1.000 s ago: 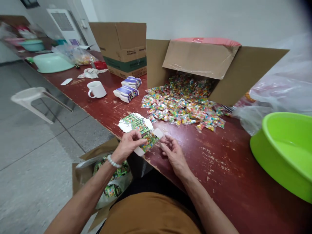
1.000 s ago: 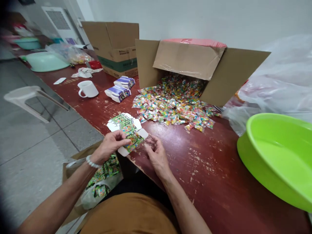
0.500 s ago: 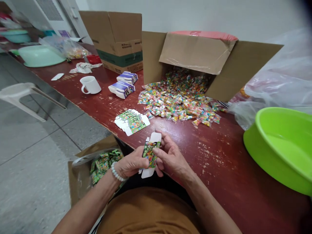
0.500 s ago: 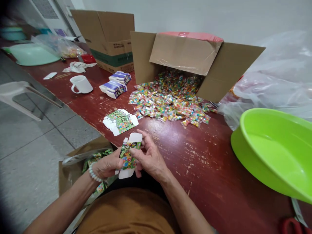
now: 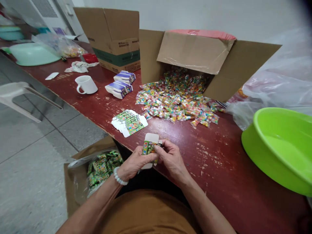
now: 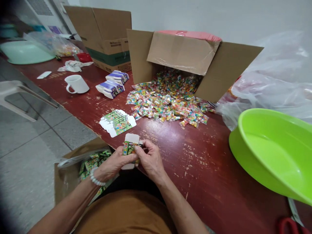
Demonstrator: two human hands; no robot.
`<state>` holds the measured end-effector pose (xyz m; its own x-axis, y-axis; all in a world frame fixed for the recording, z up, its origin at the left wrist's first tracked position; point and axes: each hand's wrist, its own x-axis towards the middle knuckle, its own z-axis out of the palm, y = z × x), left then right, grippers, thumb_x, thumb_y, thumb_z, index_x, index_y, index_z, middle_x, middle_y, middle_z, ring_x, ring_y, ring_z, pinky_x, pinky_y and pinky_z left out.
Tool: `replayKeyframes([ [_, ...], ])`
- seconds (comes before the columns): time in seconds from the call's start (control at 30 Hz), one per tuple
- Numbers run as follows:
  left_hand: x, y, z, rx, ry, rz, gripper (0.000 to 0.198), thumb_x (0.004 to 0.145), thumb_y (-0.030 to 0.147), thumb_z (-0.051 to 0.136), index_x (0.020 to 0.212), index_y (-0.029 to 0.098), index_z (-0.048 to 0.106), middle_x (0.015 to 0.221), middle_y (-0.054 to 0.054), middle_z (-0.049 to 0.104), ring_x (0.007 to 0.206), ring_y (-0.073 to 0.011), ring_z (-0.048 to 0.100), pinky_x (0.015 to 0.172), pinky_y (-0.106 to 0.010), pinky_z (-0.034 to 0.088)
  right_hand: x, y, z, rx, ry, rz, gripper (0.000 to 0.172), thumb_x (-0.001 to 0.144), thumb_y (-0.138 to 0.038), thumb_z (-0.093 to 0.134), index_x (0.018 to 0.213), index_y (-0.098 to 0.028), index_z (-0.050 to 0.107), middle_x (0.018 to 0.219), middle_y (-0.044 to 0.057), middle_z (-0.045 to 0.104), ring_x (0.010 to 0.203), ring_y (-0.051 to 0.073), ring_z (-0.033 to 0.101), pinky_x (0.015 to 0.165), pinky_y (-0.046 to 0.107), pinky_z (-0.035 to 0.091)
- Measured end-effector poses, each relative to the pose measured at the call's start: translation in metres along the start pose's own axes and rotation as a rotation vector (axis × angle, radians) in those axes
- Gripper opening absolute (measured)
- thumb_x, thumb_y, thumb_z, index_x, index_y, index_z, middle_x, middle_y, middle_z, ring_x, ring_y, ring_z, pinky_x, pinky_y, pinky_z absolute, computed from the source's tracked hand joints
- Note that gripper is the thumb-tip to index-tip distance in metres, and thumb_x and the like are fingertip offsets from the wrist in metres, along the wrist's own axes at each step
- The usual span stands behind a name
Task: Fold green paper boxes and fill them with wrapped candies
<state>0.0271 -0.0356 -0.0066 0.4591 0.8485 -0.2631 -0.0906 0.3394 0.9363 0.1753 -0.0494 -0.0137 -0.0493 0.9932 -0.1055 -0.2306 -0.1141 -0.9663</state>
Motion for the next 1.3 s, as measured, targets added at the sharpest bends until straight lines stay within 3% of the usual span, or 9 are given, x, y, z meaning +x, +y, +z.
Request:
replayKeyframes([
  [0.1, -0.001, 0.002, -0.002, 0.061, 0.086, 0.053, 0.038, 0.075, 0.038, 0.08, 0.104, 0.018, 0.066, 0.099, -0.005, 0.073, 0.089, -0.0196, 0.068, 0.077, -0.027, 0.054, 0.005, 0.0, -0.007, -0.098, 0.053, -0.106, 0.022, 0.084, -0.036, 0.07, 0.098, -0.019, 0.071, 0.09, 0.002, 0.072, 0.074, 0.015, 0.063, 0.071, 0.028, 0.053],
  [0.27, -0.01, 0.003, 0.003, 0.029, 0.302, 0.176, 0.061, 0.072, 0.035, 0.082, 0.12, 0.027, 0.046, 0.087, 0.001, 0.07, 0.069, -0.016, 0.069, 0.064, -0.026, 0.056, 0.005, -0.003, -0.006, 0.026, 0.127, -0.055, 0.049, 0.078, -0.032, 0.077, 0.121, -0.025, 0.055, 0.078, -0.004, 0.067, 0.072, 0.015, 0.063, 0.066, 0.026, 0.052],
  [0.37, -0.011, 0.001, 0.008, 0.036, 0.317, 0.222, 0.065, 0.075, 0.032, 0.079, 0.13, 0.031, 0.044, 0.089, 0.001, 0.07, 0.069, -0.0155, 0.068, 0.065, -0.026, 0.056, 0.002, -0.001, -0.001, 0.113, 0.111, -0.079, 0.039, 0.081, -0.036, 0.075, 0.114, -0.025, 0.057, 0.091, 0.0, 0.071, 0.083, 0.017, 0.066, 0.074, 0.029, 0.053],
  [0.5, -0.009, 0.0, 0.007, 0.021, 0.29, 0.192, 0.053, 0.073, 0.032, 0.08, 0.121, 0.027, 0.057, 0.092, -0.002, 0.072, 0.078, -0.0182, 0.068, 0.07, -0.028, 0.056, 0.0, 0.003, -0.004, 0.032, 0.132, -0.125, 0.021, 0.086, -0.04, 0.07, 0.097, -0.022, 0.068, 0.094, 0.002, 0.071, 0.085, 0.018, 0.064, 0.079, 0.03, 0.051],
  [0.67, -0.006, 0.001, 0.001, 0.014, 0.229, 0.164, 0.031, 0.077, 0.036, 0.078, 0.103, 0.024, 0.065, 0.076, 0.001, 0.068, 0.07, -0.0155, 0.063, 0.064, -0.025, 0.051, 0.009, 0.002, -0.022, -0.025, 0.052, -0.023, 0.027, 0.081, -0.044, 0.074, 0.078, -0.018, 0.07, 0.081, 0.002, 0.07, 0.075, 0.017, 0.061, 0.075, 0.031, 0.05],
  [0.83, -0.004, -0.001, -0.001, 0.147, 0.185, 0.181, 0.024, 0.083, 0.039, 0.073, 0.094, 0.019, 0.069, 0.09, -0.004, 0.07, 0.078, -0.0164, 0.062, 0.071, -0.025, 0.05, 0.018, -0.005, -0.031, 0.093, -0.062, 0.131, 0.039, 0.064, -0.037, 0.088, 0.093, -0.019, 0.069, 0.077, -0.001, 0.069, 0.066, 0.014, 0.061, 0.067, 0.028, 0.049],
  [1.03, -0.006, -0.004, 0.002, -0.135, 0.259, 0.113, 0.044, 0.077, 0.037, 0.081, 0.108, 0.023, 0.054, 0.072, 0.005, 0.063, 0.064, -0.0103, 0.06, 0.062, -0.019, 0.048, 0.014, 0.002, -0.029, -0.242, -0.024, -0.171, 0.015, 0.08, -0.035, 0.074, 0.078, -0.02, 0.072, 0.077, 0.003, 0.07, 0.072, 0.017, 0.061, 0.067, 0.028, 0.048],
  [1.2, -0.006, -0.008, 0.005, -0.304, -0.019, -0.242, 0.058, 0.087, 0.068, 0.054, 0.112, 0.016, 0.06, 0.082, -0.008, 0.07, 0.052, -0.0175, 0.065, 0.047, -0.026, 0.05, 0.007, 0.004, -0.028, -0.376, -0.059, -0.297, 0.014, 0.089, -0.033, 0.066, 0.089, -0.021, 0.074, 0.079, 0.003, 0.068, 0.067, 0.016, 0.064, 0.064, 0.029, 0.051],
  [1.3, -0.003, -0.012, 0.008, -0.296, 0.013, -0.212, 0.062, 0.091, 0.069, 0.045, 0.121, 0.017, 0.06, 0.077, -0.006, 0.069, 0.042, -0.014, 0.06, 0.041, -0.023, 0.044, 0.005, 0.0, -0.028, -0.42, -0.127, -0.302, 0.018, 0.093, -0.035, 0.062, 0.087, -0.022, 0.073, 0.089, 0.005, 0.074, 0.083, 0.019, 0.07, 0.077, 0.033, 0.054],
])
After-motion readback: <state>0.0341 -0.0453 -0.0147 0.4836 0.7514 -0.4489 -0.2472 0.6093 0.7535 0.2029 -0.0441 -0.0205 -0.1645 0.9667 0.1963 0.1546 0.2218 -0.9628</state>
